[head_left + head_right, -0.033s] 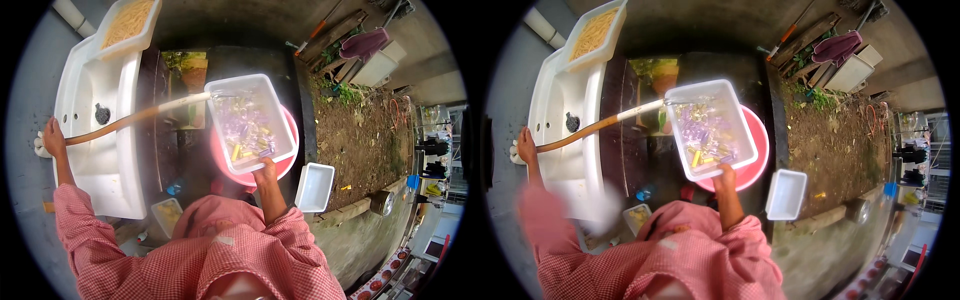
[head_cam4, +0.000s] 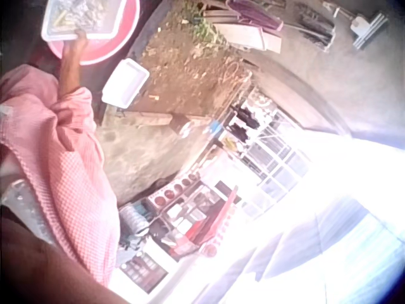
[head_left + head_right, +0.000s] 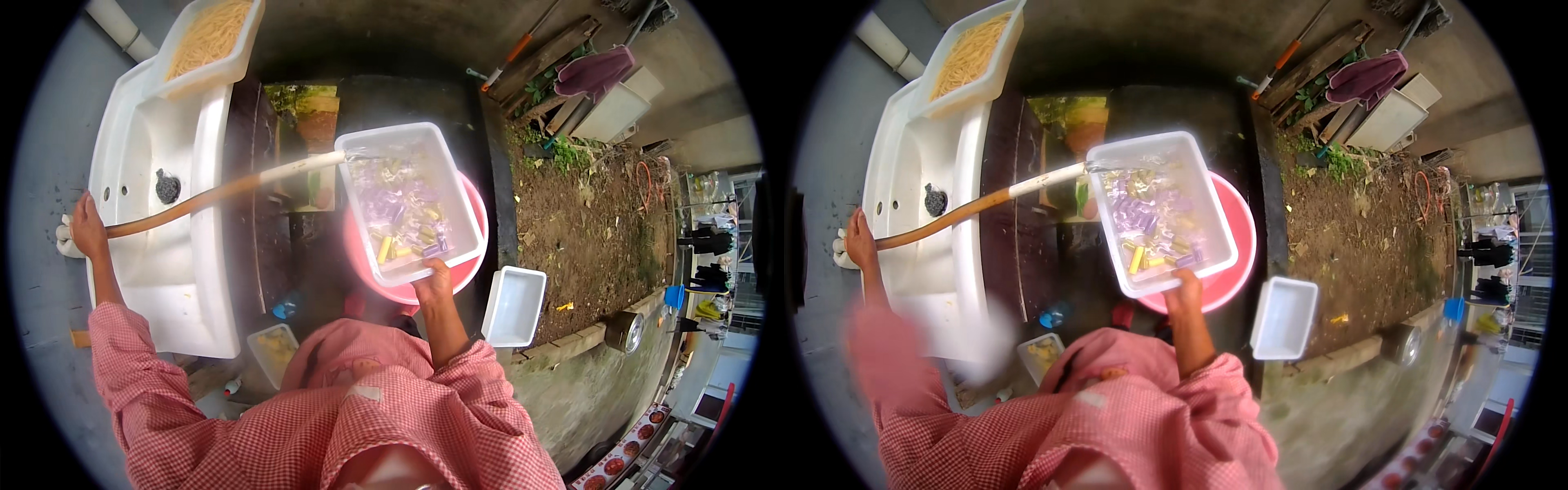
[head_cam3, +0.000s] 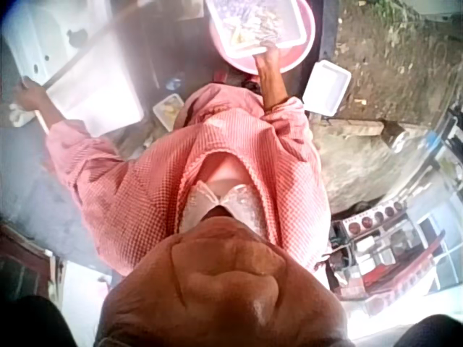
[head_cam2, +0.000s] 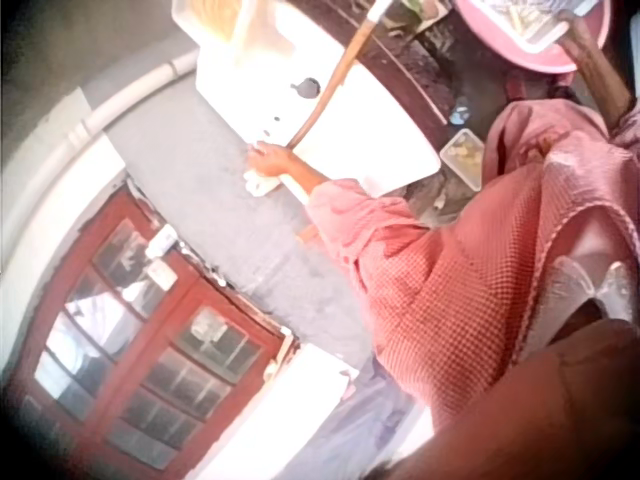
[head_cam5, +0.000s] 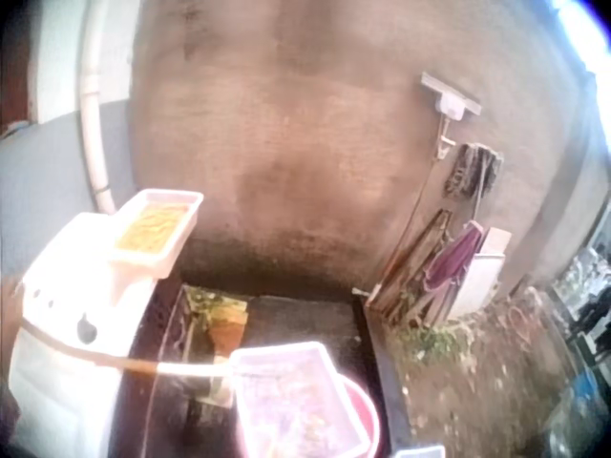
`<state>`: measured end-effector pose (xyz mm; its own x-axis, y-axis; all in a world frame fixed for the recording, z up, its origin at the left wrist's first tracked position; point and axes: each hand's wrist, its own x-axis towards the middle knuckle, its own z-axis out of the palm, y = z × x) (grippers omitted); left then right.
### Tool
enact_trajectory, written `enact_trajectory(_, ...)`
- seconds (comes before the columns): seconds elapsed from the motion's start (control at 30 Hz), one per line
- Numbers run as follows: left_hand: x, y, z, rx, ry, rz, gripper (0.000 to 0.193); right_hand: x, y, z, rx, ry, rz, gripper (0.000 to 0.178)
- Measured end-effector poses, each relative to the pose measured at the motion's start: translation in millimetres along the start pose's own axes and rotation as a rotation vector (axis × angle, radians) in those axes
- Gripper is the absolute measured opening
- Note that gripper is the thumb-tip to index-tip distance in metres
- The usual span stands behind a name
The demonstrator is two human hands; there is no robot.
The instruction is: The person washes a white plastic container in a pink basin, then rinses it under a tap. They proceed to wash purple and yellow vegetables in a separate container, rinsing them thoroughly before placing them on a metal table. Finally, they wash white blocky food items in a container and rinse them under the tap.
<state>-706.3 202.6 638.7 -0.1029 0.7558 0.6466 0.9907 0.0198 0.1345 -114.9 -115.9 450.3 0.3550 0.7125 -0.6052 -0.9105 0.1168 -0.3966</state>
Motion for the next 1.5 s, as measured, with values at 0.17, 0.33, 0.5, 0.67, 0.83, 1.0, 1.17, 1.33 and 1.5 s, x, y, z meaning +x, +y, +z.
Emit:
enact_trajectory(0.17,-4.2,-15.3,-5.5,-0.575,-0.075,-0.374,0.036,0.1,-16.1,-2.7,-0.037,-0.039,-0.014,0.068)
enact_trajectory(0.33,10.7,-19.5,-16.8,-0.618,-0.185,-0.48,0.034,13.8,-16.9,25.7,-0.048,-0.004,-0.064,0.069)
enact_trajectory(0.5,-2.5,79.9,-36.5,0.01,0.049,0.47,0.017,-16.0,-25.8,26.7,0.006,0.024,-0.01,0.07)
enact_trajectory(0.67,-149.9,353.5,-66.2,-0.903,-0.769,0.588,0.036,-26.7,-64.0,1.2,-0.078,0.062,-0.038,0.07)
enact_trajectory(0.83,-216.4,509.7,-14.6,-0.389,-1.386,0.878,0.062,-48.0,-59.9,22.4,-0.076,0.088,-0.017,0.074)
enact_trajectory(1.0,-289.6,558.5,15.6,-0.307,-1.201,0.566,0.071,-62.5,-65.7,-19.8,-0.162,0.108,-0.113,0.07)
enact_trajectory(1.17,-321.2,557.3,-6.2,-0.327,-1.359,1.248,0.071,-78.2,-87.6,-49.8,-0.177,0.175,-0.094,0.067)
enact_trajectory(1.33,-338.5,562.4,38.4,-0.425,-1.23,0.799,0.063,-87.1,-92.4,-59.0,-0.215,0.174,-0.053,0.069)
enact_trajectory(1.5,-346.4,569.5,-15.9,-0.479,-1.325,1.287,0.067,-90.4,-108.6,-73.4,-0.219,0.141,-0.075,0.067)
